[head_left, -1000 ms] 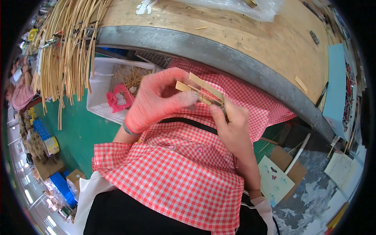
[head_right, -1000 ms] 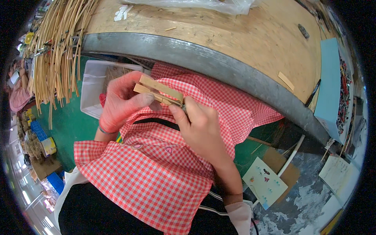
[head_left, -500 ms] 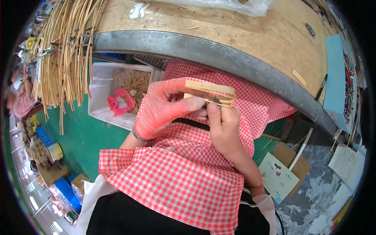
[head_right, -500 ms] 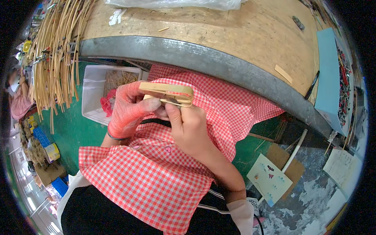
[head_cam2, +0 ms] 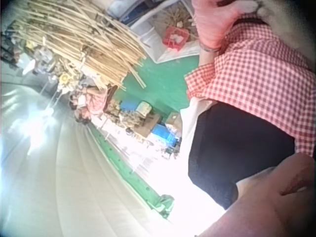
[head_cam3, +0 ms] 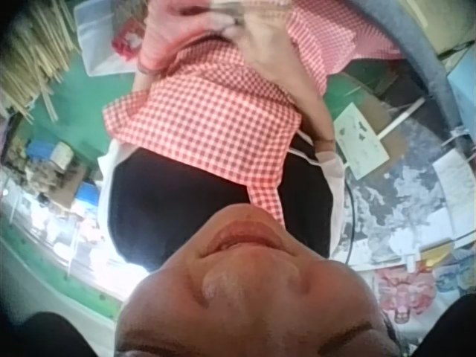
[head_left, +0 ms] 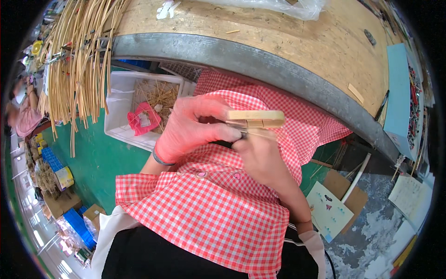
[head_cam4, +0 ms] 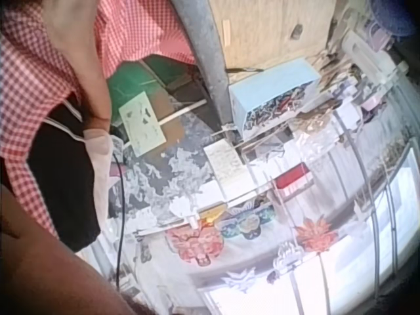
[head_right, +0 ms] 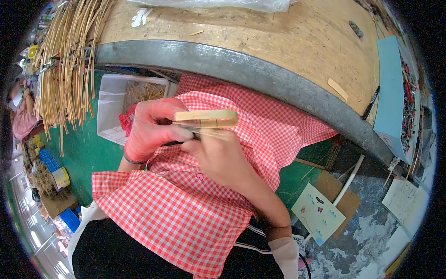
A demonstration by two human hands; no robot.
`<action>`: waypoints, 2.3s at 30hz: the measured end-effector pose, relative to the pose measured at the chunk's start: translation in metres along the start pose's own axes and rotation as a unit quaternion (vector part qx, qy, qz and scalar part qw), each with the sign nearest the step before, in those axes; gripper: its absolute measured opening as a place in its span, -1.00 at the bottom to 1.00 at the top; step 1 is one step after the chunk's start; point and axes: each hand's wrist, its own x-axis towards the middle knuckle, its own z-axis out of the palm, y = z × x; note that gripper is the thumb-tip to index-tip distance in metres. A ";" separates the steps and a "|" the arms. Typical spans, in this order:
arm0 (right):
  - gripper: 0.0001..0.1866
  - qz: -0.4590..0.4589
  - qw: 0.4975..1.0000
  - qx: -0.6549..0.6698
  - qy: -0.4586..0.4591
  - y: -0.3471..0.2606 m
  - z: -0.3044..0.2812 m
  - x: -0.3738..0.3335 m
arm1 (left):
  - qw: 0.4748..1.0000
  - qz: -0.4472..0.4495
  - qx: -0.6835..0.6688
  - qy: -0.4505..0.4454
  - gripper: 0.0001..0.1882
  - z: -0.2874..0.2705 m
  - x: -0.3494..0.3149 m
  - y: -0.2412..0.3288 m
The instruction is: The person uses a small knife to shave and shape a small rectangular piece of wood held in their left hand. They repeatedly trim the edges and smooth the surface, occasionally rotating the piece to access different sides. The person works at a table in a workshop environment with other workers visible in the background.
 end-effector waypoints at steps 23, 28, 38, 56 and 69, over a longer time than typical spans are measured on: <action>-0.87 0.145 0.872 0.354 0.306 0.026 -0.054 0.011 | 0.996 -0.019 -0.010 0.088 -0.87 -0.004 0.009 -0.009; -0.77 0.186 0.909 0.313 0.205 0.027 -0.051 0.003 | 0.999 -0.009 -0.033 0.042 -0.88 -0.011 0.009 -0.008; -0.84 0.130 0.972 0.177 0.086 0.003 -0.021 0.007 | 0.980 -0.009 -0.192 0.060 -0.08 0.015 0.003 -0.004; -0.76 0.001 0.995 0.048 0.084 -0.004 -0.021 -0.001 | 0.999 -0.007 -0.044 0.007 -0.73 0.006 -0.003 0.004; -0.85 0.073 0.989 0.013 0.132 -0.002 -0.015 -0.003 | 0.971 0.138 0.194 -0.014 -0.67 0.020 0.002 -0.002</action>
